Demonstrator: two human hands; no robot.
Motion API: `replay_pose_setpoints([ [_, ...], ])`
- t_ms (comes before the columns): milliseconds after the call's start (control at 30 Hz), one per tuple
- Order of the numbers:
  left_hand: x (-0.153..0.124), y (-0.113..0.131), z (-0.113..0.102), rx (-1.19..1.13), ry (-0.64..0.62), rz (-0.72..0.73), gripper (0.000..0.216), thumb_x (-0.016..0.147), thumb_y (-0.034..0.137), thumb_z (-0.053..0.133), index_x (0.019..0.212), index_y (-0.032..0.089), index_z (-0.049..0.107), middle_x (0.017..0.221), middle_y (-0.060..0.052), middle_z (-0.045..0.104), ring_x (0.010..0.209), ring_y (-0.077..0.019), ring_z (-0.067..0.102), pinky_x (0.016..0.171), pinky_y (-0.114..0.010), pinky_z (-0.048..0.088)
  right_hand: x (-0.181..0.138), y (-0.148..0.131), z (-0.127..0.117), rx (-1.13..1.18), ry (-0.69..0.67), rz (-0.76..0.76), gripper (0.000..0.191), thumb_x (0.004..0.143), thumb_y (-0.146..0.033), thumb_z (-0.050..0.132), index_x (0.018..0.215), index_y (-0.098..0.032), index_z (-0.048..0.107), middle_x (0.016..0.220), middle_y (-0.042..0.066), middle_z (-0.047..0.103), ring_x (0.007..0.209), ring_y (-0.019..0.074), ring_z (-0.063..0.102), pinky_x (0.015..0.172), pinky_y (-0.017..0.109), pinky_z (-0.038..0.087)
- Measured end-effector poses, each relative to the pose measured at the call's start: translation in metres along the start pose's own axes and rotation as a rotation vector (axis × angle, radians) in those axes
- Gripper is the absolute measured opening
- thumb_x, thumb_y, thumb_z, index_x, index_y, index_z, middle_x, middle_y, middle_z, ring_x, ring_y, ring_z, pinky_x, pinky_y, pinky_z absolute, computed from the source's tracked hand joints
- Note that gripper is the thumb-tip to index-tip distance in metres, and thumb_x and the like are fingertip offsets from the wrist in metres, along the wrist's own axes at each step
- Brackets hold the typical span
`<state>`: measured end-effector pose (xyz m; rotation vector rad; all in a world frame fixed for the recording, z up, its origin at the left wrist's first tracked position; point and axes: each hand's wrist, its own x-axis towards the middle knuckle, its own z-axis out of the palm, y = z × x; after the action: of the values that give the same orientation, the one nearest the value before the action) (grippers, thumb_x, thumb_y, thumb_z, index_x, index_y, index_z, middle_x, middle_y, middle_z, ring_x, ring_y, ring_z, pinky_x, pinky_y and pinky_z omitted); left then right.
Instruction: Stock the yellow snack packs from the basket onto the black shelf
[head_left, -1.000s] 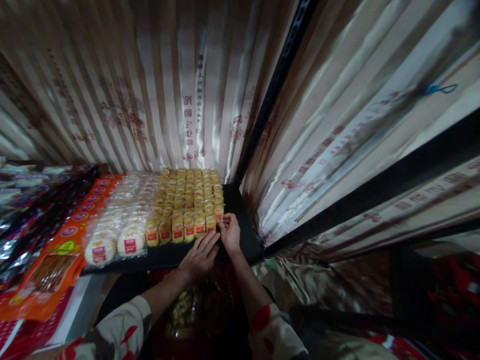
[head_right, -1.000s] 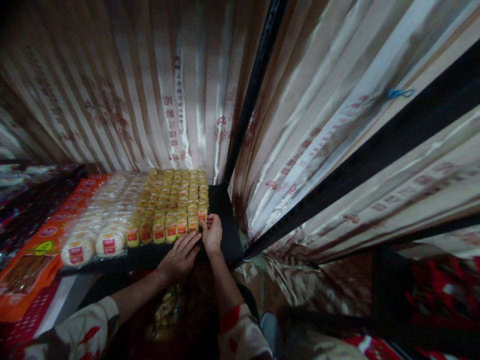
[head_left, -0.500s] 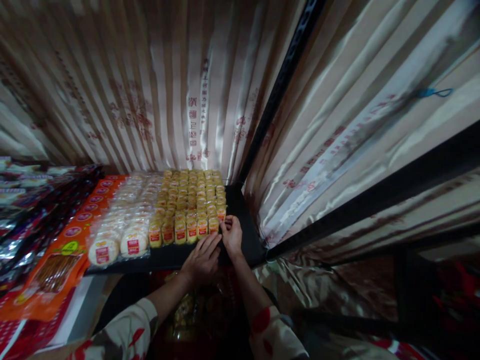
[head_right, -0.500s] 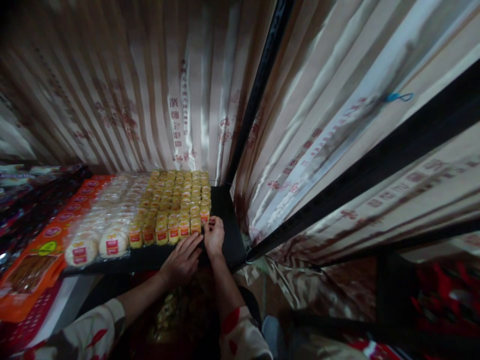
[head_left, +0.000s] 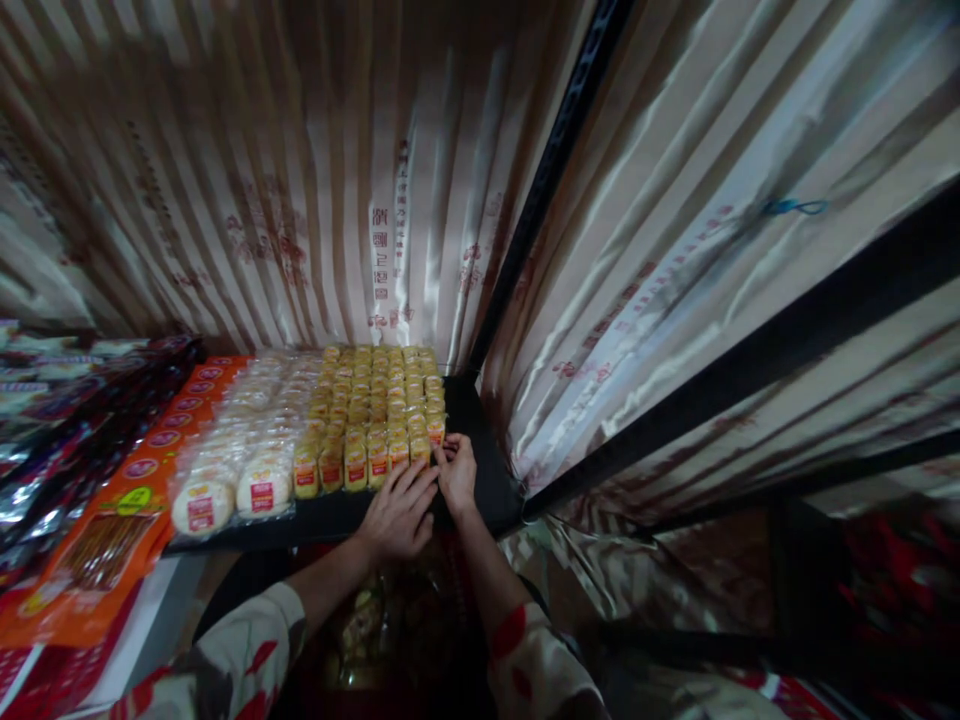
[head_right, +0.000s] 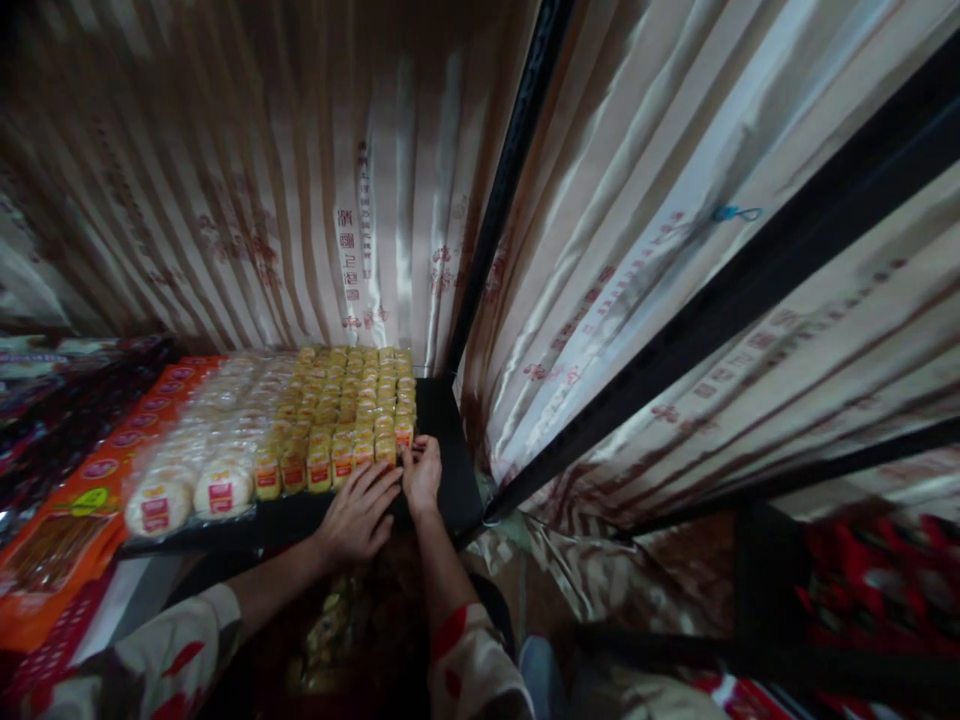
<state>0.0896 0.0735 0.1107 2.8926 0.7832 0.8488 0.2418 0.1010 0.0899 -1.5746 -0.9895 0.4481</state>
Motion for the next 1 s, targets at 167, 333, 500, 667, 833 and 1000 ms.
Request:
replay_pose_setpoints([
  [167, 0.037, -0.005, -0.012, 0.12, 0.016, 0.115, 0.041, 0.088, 0.032, 0.043, 0.124, 0.015, 0.053, 0.135, -0.007, 0.05, 0.133, -0.0255, 0.031, 0.113, -0.045, 0.015, 0.001, 0.002, -0.006, -0.016, -0.022, -0.023, 0.011, 0.077, -0.027, 0.043, 0.077, -0.021, 0.052, 0.082, 0.002, 0.056, 0.074, 0.0153, 0.055, 0.071, 0.029, 0.049],
  [333, 0.07, -0.008, -0.009, 0.207, -0.086, 0.102, 0.037, 0.089, 0.033, 0.041, 0.103, 0.008, 0.065, 0.111, -0.012, 0.065, 0.127, -0.029, 0.04, 0.113, -0.049, 0.014, -0.001, -0.002, -0.008, -0.028, -0.035, -0.09, 0.018, 0.071, -0.018, 0.042, 0.078, -0.021, 0.058, 0.089, 0.005, 0.059, 0.085, 0.0174, 0.056, 0.078, 0.031, 0.047],
  [500, 0.08, -0.008, -0.004, 0.276, -0.125, 0.091, 0.039, 0.089, 0.033, 0.04, 0.089, 0.006, 0.068, 0.096, -0.014, 0.068, 0.116, -0.03, 0.05, 0.113, -0.052, 0.007, 0.001, 0.002, -0.009, 0.034, -0.052, -0.078, 0.017, 0.067, -0.018, 0.047, 0.079, -0.02, 0.059, 0.091, 0.006, 0.059, 0.084, 0.0175, 0.059, 0.075, 0.031, 0.05],
  [667, 0.085, -0.005, -0.007, 0.268, -0.119, 0.085, 0.044, 0.09, 0.031, 0.034, 0.096, 0.003, 0.068, 0.093, -0.017, 0.07, 0.108, -0.0304, 0.054, 0.112, -0.055, 0.004, 0.012, 0.009, -0.009, 0.249, 0.058, 0.135, 0.025, 0.076, -0.038, 0.051, 0.09, -0.019, 0.059, 0.094, 0.007, 0.065, 0.082, 0.0184, 0.063, 0.076, 0.034, 0.052],
  [833, 0.091, -0.008, -0.01, 0.26, -0.192, 0.086, 0.04, 0.086, 0.027, 0.036, 0.083, 0.008, 0.072, 0.079, -0.014, 0.07, 0.102, -0.0302, 0.056, 0.112, -0.052, 0.009, 0.018, -0.001, 0.005, 0.477, -0.023, 0.297, 0.058, 0.081, -0.062, 0.039, 0.113, -0.018, 0.059, 0.123, 0.01, 0.059, 0.108, 0.0214, 0.06, 0.089, 0.034, 0.049],
  [1000, 0.091, -0.011, -0.009, 0.274, -0.252, 0.113, 0.034, 0.077, 0.022, 0.039, 0.07, 0.016, 0.071, 0.077, -0.013, 0.07, 0.103, -0.0307, 0.054, 0.112, -0.051, 0.011, 0.025, -0.01, 0.0, 0.414, -0.179, 0.339, 0.064, 0.08, -0.068, 0.036, 0.112, -0.02, 0.064, 0.119, 0.007, 0.064, 0.112, 0.022, 0.058, 0.096, 0.035, 0.045],
])
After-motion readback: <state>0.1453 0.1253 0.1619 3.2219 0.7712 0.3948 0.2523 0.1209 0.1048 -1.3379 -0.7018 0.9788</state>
